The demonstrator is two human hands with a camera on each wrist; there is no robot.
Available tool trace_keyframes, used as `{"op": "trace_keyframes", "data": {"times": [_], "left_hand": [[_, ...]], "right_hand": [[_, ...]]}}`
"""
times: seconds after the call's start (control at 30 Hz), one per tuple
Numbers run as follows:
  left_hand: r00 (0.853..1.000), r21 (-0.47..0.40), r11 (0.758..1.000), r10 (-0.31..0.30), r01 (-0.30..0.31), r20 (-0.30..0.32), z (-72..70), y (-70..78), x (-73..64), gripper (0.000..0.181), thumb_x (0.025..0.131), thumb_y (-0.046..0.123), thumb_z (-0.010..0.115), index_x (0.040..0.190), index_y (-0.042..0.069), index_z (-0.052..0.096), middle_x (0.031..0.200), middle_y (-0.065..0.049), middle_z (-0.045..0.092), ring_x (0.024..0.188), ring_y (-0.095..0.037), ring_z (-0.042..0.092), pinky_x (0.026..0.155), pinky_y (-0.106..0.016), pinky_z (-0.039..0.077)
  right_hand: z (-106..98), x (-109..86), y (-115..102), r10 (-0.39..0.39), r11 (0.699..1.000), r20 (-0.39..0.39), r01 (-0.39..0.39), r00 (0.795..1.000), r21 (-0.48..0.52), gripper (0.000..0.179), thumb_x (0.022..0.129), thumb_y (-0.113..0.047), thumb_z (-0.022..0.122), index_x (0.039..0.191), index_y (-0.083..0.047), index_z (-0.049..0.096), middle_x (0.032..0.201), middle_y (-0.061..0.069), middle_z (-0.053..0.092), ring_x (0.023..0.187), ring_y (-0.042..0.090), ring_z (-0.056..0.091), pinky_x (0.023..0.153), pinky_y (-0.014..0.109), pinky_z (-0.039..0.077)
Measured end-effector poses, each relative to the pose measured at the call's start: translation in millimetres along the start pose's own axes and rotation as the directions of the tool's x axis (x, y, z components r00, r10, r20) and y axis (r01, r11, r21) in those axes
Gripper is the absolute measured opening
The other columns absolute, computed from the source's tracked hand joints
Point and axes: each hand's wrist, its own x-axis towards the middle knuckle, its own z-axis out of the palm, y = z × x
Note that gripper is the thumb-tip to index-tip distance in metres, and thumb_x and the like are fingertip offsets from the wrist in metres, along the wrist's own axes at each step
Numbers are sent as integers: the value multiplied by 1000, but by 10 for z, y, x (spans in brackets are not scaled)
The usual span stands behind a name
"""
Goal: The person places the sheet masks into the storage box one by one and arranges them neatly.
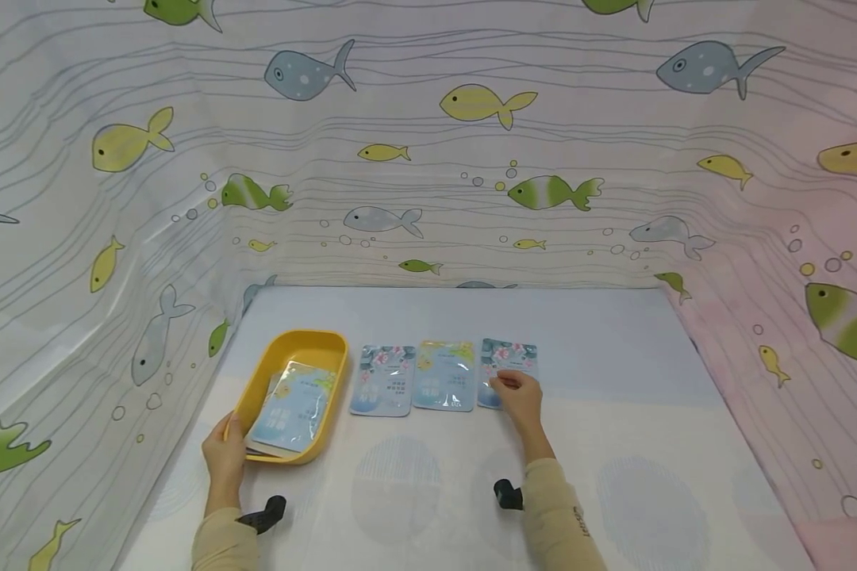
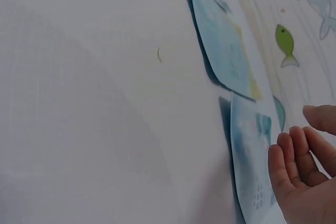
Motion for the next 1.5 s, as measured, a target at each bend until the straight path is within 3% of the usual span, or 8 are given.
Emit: {"op": "trace_keyframes", "data": {"times": [0.13,0.3,0.53,0.63,0.8,1.13,1.33,1.5], "left_hand": [[1000,1,1000,11,-11,-4,0,-6,14,44,100,18,36,129,-14,46,131,-35,44,125,-44,38,106,-54,29],[1000,-5,1000,-1,1,3,-1,-1,8,44,100,18,36,130,-14,46,132,-35,44,125,-44,38,106,-54,29],[1000,1,1000,0,0,3,-2,4,-5,45,100,18,36,130,-14,45,132,-36,44,125,-45,38,106,-55,29],[1000,4,1000,6,-6,-1,0,4,-3,44,100,18,36,129,-14,46,131,-36,44,125,-45,38,106,-55,29],[1000,-4,1000,-2,2,2,-4,-1,-4,45,100,18,36,130,-14,45,132,-36,43,126,-45,37,106,-54,28],[1000,-6,1000,11,-11,2,-3,12,-10,45,100,17,36,129,-15,45,131,-37,43,125,-45,38,105,-55,29],[1000,-5,1000,-6,7,4,-6,14,-12,45,100,18,36,130,-15,44,132,-36,43,125,-45,37,106,-55,29],[1000,6,1000,-11,10,3,-6,27,-29,45,101,18,36,131,-15,44,132,-36,42,127,-45,36,107,-55,28]], "right_hand": [[-85,1,67,-11,999,-40,9,999,-48,29,87,-14,67,108,6,66,102,21,68,89,21,64,72,17,48],[-162,20,146,-21,991,-115,5,993,-134,27,85,-14,68,105,5,68,96,19,69,83,19,65,78,31,52],[-238,33,219,-60,977,-215,12,975,-215,29,82,-7,64,105,12,64,97,27,65,88,38,62,82,48,49],[-265,33,246,-30,970,-244,-31,969,-241,32,82,-6,62,107,13,61,100,30,62,92,40,59,83,49,47],[-296,24,287,30,958,-252,-100,967,-268,33,82,-7,61,108,13,59,105,31,59,96,41,55,85,50,44],[-342,-2,256,77,952,-227,-139,971,-273,41,80,-9,63,112,16,56,107,32,57,98,42,53,86,52,44],[-339,32,254,99,921,-166,-153,981,-358,45,79,-11,69,109,18,53,110,35,54,96,43,52,84,54,45],[-310,55,273,122,904,-180,-184,976,-387,44,79,-10,70,109,17,54,110,35,55,97,44,53,84,53,46]]}}
